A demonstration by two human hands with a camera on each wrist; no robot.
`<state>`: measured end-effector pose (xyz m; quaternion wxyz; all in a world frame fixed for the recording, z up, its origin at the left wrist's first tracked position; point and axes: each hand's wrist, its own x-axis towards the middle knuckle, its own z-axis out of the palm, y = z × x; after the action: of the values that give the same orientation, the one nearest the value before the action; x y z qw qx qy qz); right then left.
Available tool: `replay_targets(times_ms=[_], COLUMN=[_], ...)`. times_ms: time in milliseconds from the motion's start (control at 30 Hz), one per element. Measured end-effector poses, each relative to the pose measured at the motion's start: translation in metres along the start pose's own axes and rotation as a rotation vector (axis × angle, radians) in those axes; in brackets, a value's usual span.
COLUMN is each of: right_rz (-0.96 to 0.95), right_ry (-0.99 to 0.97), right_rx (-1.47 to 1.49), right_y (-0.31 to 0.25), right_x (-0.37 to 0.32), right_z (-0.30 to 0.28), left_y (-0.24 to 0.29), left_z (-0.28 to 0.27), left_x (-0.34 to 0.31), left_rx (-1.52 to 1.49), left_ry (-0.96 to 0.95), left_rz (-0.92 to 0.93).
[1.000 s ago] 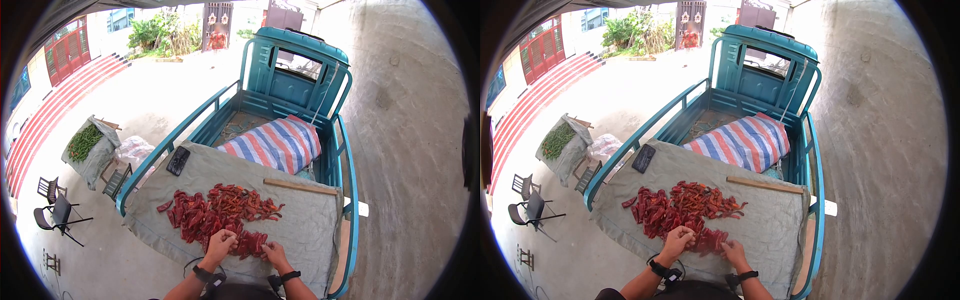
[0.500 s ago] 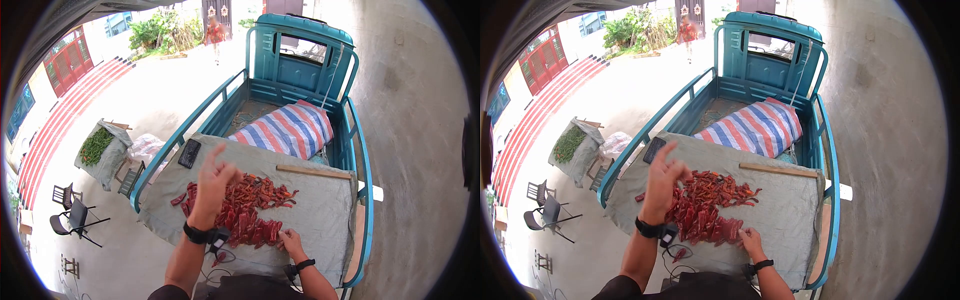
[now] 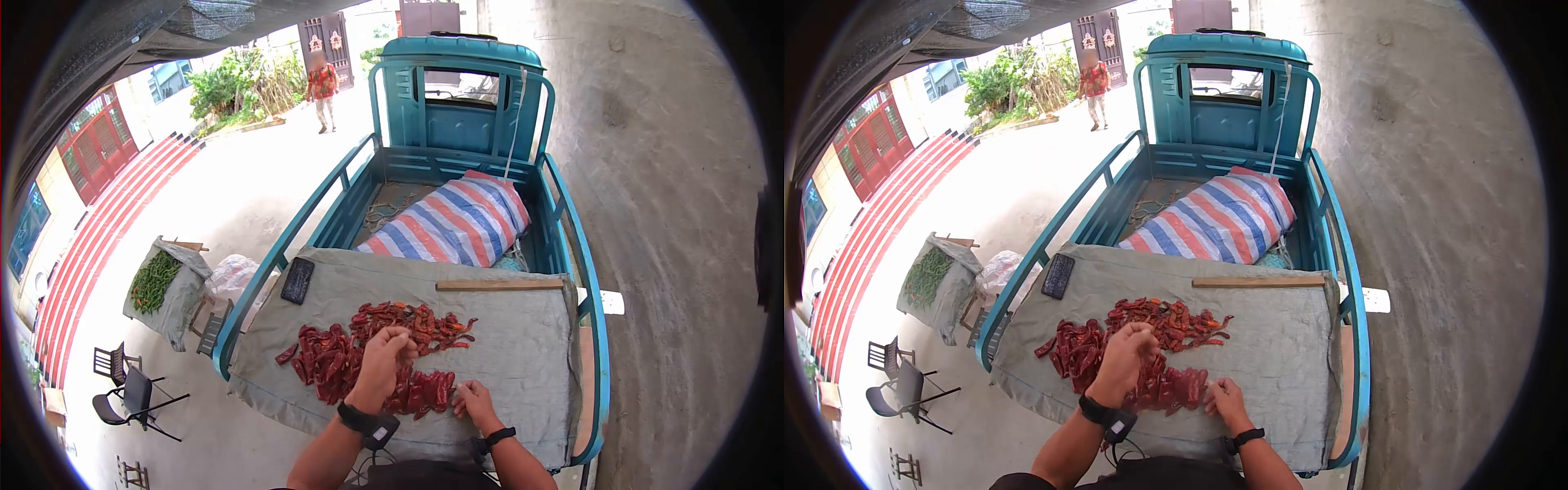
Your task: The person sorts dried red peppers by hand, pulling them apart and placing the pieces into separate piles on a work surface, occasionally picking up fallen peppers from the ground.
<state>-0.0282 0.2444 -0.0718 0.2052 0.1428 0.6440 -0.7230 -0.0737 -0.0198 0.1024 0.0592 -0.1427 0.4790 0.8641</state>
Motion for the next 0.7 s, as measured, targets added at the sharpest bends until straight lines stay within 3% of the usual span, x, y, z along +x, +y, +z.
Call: replay_targets(times_ms=[167,700], right_rz=[0.010,-0.024], right_ry=[-0.023,-0.055], right_rx=[0.043,0.030], right_y=[0.002,0.000], right_x=[0.003,-0.001], right_z=[-0.005,-0.005], left_y=[-0.060,-0.056], left_z=[-0.031,-0.062], left_x=[-0.028,-0.034], left_rx=[-0.051,-0.031], left_ry=[0.098,0.200], left_rz=[-0.145,-0.027])
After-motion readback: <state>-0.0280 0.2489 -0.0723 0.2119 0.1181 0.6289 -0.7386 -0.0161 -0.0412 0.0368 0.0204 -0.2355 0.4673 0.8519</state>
